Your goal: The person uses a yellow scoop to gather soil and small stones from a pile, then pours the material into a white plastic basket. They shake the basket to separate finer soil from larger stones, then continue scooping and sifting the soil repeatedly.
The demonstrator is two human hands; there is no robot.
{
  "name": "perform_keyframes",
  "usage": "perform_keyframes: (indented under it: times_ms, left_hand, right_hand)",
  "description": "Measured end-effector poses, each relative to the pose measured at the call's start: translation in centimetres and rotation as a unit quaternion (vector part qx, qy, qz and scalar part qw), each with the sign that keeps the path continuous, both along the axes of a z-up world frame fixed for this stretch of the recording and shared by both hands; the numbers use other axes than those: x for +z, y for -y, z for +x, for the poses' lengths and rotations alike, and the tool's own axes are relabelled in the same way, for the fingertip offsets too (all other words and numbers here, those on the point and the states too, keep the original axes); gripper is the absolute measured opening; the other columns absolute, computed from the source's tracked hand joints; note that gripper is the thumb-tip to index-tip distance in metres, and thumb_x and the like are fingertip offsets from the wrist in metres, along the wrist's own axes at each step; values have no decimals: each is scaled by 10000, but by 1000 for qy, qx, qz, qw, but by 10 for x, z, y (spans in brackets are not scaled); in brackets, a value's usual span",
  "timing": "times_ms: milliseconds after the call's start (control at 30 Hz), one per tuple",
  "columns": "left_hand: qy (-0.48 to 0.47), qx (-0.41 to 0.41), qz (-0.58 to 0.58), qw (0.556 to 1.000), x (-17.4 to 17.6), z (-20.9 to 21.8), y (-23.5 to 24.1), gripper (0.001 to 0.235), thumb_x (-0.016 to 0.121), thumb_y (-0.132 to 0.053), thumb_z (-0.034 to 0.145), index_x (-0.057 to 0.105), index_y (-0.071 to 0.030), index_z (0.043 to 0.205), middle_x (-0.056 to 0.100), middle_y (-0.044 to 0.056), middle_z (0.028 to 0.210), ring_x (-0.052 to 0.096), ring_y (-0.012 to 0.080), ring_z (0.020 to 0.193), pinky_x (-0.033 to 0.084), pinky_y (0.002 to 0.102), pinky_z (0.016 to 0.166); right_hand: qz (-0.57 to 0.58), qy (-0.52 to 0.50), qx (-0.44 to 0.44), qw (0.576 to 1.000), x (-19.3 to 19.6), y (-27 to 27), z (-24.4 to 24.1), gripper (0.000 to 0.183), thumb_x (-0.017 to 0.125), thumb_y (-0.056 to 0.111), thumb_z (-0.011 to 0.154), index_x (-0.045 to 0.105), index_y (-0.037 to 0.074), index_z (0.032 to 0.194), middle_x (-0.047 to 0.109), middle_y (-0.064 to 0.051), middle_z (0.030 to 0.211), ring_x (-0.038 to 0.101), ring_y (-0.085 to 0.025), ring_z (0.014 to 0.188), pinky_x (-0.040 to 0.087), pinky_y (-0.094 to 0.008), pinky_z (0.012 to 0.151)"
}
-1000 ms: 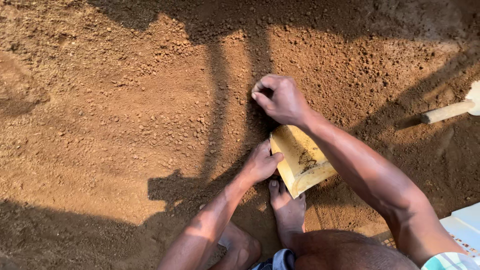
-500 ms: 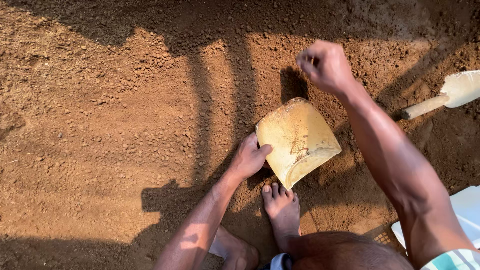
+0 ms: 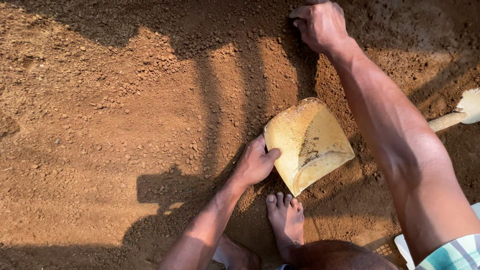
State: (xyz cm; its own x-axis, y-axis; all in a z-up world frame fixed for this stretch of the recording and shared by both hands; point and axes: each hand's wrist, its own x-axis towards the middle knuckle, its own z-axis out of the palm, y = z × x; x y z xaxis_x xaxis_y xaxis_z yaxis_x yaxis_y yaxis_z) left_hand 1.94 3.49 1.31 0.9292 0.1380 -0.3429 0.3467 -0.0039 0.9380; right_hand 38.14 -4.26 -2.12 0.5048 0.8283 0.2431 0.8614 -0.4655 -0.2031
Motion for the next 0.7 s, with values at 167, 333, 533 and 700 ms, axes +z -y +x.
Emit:
perform_keyframes:
  times_ms: [167,333,533,700]
  left_hand:
    - [-19,-1,-19,1000,2,2,0,364,606,-164,873,647,-3,1196,760,149,1061,739,223,984,558,378,897]
    - [4,1,-36,999,5,2,0,370,602,-151,871,651,9,1201,769,150,1054,744,220,978,562,379,902]
    - [-66,-5,-40,997,11,4,1,351,604,-179,892,632,-11,1198,766,130,1030,750,201,935,577,365,871]
    - [-111,26,-90,989,9,5,6,342,597,-172,883,630,-16,1185,756,118,1021,753,213,909,624,398,802]
  right_hand:
    - [-15,26,20,999,-3,0,1,177,687,-8,950,805,121,976,778,-70,981,736,-265,820,604,-428,756]
    - [-8,6,10,1000,-6,6,5,170,664,-45,912,768,87,893,767,-79,954,731,-269,808,605,-434,741]
    - [64,-129,-45,989,25,22,-15,253,569,-107,929,767,51,932,759,-101,972,732,-171,810,615,-311,713]
    - [30,-383,-93,919,94,71,-81,76,683,121,1002,734,82,961,698,-51,834,547,-73,579,435,-267,469]
